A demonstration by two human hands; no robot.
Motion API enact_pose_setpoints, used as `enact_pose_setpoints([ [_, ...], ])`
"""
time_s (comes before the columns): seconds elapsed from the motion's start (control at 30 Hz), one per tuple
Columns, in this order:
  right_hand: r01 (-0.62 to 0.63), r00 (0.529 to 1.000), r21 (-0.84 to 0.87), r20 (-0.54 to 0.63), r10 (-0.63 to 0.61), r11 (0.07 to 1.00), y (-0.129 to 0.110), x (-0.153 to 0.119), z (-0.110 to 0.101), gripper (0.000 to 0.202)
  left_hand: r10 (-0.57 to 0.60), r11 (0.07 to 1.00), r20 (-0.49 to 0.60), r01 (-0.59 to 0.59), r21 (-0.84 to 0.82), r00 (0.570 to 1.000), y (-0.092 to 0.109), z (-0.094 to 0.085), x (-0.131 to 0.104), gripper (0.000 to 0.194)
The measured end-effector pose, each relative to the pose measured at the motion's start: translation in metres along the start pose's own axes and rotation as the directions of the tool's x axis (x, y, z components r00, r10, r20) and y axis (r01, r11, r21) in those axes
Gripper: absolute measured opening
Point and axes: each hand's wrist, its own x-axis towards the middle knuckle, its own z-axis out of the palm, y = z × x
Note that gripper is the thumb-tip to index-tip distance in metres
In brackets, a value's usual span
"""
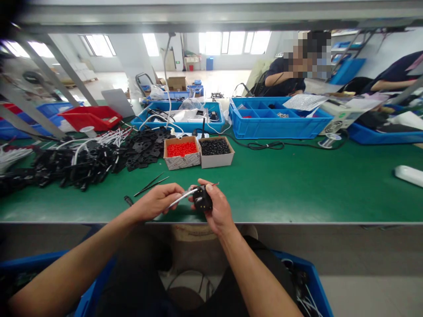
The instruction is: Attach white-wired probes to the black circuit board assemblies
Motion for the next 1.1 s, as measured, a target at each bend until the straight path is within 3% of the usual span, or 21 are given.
enact_pose_setpoints([
  [0.23, 0.078, 0.997, 0.030, -0.022, -0.077, 0.997, 0.005, 0.001, 0.004, 0.071, -0.034, 0.971, -0.024, 0.027, -0.236, 0.999, -0.003, 0.019, 0.008, 0.038],
  [0.53, 0.128, 0.991, 0.003, 0.028, -0.128, 0.992, 0.008, 0.001, 0.006, 0.064, -0.105, 0.926, 0.024, 0.107, -0.362, 0.994, -0.004, 0.029, 0.008, 0.039],
  [0.63, 0.098, 0.994, -0.099, 0.061, -0.093, 0.990, 0.003, 0.002, 0.001, 0.065, -0.048, 0.979, -0.013, 0.044, -0.198, 0.999, -0.013, 0.019, 0.013, 0.038],
  [0.7, 0.055, 0.996, -0.258, 0.088, -0.033, 0.965, -0.003, 0.003, -0.004, 0.066, 0.142, 0.979, -0.064, -0.131, 0.159, 0.988, -0.014, 0.005, 0.016, 0.034],
  [0.73, 0.048, 0.995, -0.372, 0.096, -0.013, 0.927, -0.006, 0.003, -0.006, 0.065, 0.270, 0.890, -0.056, -0.227, 0.395, 0.961, -0.012, -0.003, 0.016, 0.031],
  [0.8, 0.124, 0.992, -0.611, 0.102, -0.078, 0.782, -0.011, 0.003, -0.007, 0.057, 0.462, 0.537, 0.060, -0.332, 0.775, 0.885, -0.003, -0.016, 0.016, 0.025],
  [0.87, 0.277, 0.950, -0.795, 0.141, -0.280, 0.540, -0.013, 0.003, -0.006, 0.043, 0.492, 0.230, 0.167, -0.313, 0.922, 0.854, 0.011, -0.021, 0.012, 0.020],
  [0.9, 0.342, 0.903, -0.844, 0.175, -0.392, 0.412, -0.012, 0.002, -0.004, 0.037, 0.470, 0.167, 0.170, -0.276, 0.947, 0.866, 0.018, -0.019, 0.009, 0.019],
  [0.93, 0.388, 0.848, -0.871, 0.208, -0.488, 0.302, -0.011, 0.002, -0.002, 0.032, 0.435, 0.162, 0.135, -0.225, 0.961, 0.890, 0.025, -0.016, 0.006, 0.017],
  [1.0, 0.422, 0.758, -0.890, 0.241, -0.606, 0.174, -0.008, 0.002, 0.001, 0.030, 0.354, 0.287, 0.033, -0.142, 0.947, 0.935, 0.033, -0.007, 0.001, 0.016],
  [1.03, 0.420, 0.733, -0.890, 0.220, -0.643, 0.175, -0.006, 0.002, 0.002, 0.031, 0.322, 0.407, -0.009, -0.129, 0.904, 0.947, 0.034, -0.001, 0.000, 0.017],
  [1.1, 0.393, 0.733, -0.872, 0.107, -0.671, 0.290, -0.001, 0.005, 0.003, 0.036, 0.302, 0.698, -0.105, -0.145, 0.701, 0.947, 0.030, 0.013, -0.002, 0.023],
])
